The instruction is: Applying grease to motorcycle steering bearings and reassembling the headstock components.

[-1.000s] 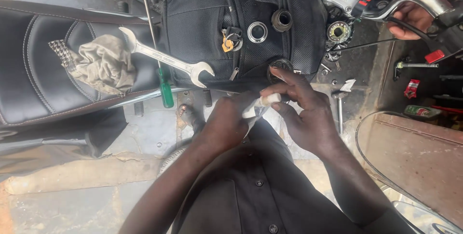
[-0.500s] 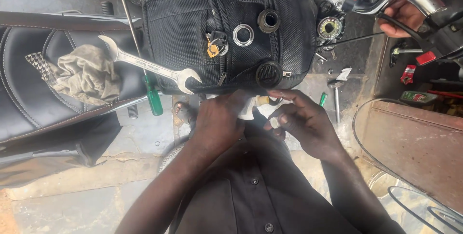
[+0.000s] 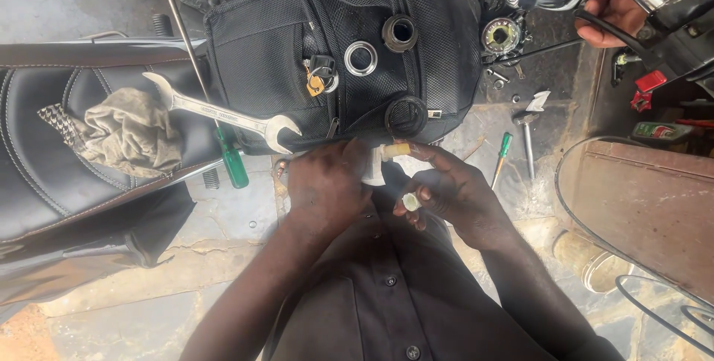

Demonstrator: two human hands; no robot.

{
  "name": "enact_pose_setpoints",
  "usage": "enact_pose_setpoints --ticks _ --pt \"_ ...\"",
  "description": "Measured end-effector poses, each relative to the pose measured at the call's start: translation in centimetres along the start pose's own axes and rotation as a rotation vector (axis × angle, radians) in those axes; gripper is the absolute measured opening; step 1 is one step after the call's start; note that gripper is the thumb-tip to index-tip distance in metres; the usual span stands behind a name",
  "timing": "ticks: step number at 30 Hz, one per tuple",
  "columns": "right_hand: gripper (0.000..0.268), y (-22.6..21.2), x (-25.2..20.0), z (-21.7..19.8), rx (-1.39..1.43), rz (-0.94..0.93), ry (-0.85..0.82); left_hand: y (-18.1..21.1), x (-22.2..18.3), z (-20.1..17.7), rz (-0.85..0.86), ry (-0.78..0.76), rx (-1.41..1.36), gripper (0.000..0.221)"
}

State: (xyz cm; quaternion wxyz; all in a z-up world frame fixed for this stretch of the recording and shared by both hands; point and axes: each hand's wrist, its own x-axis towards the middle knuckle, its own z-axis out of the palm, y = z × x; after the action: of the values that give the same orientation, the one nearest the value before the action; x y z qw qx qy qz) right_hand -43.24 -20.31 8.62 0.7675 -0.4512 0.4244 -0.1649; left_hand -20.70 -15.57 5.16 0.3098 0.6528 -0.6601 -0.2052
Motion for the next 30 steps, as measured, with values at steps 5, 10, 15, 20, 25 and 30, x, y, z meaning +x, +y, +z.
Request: enact_pose_setpoints --ticks 5,10,15,20,25,30 --pt "0.078 -1.7 -0.3 0.9 -0.012 0.072 -0.046 -0.7 -0.2 0.8 0.016 0.050 0.122 0.024" --pt "0.075 -1.9 2.6 -7.2 -0.410 -0.190 0.224 -2.1 -0.8 -0.1 -0.018 0.112 0.202 0.027" --pt "0.076 -1.9 7.1 -16.7 -1.154 -0.352 0.483 -4.2 -2.5 -1.3 -0.103 0.165 0.245 0.028" --pt "0.084 -2.7 9.9 -17.7 -1.902 -0.227 0.408 -6.4 -5.7 -1.2 -0.304 0.165 0.275 0.024" --pt "0.088 -3.2 11.6 -18.1 -2.133 -0.068 0.422 -5.6 -5.8 -1.7 -0.397 0.145 0.223 0.026" --pt "0.086 -3.7 14.0 -19.3 -2.251 -0.032 0.304 -5.4 -5.8 -1.5 -0.375 0.143 0.218 0.029"
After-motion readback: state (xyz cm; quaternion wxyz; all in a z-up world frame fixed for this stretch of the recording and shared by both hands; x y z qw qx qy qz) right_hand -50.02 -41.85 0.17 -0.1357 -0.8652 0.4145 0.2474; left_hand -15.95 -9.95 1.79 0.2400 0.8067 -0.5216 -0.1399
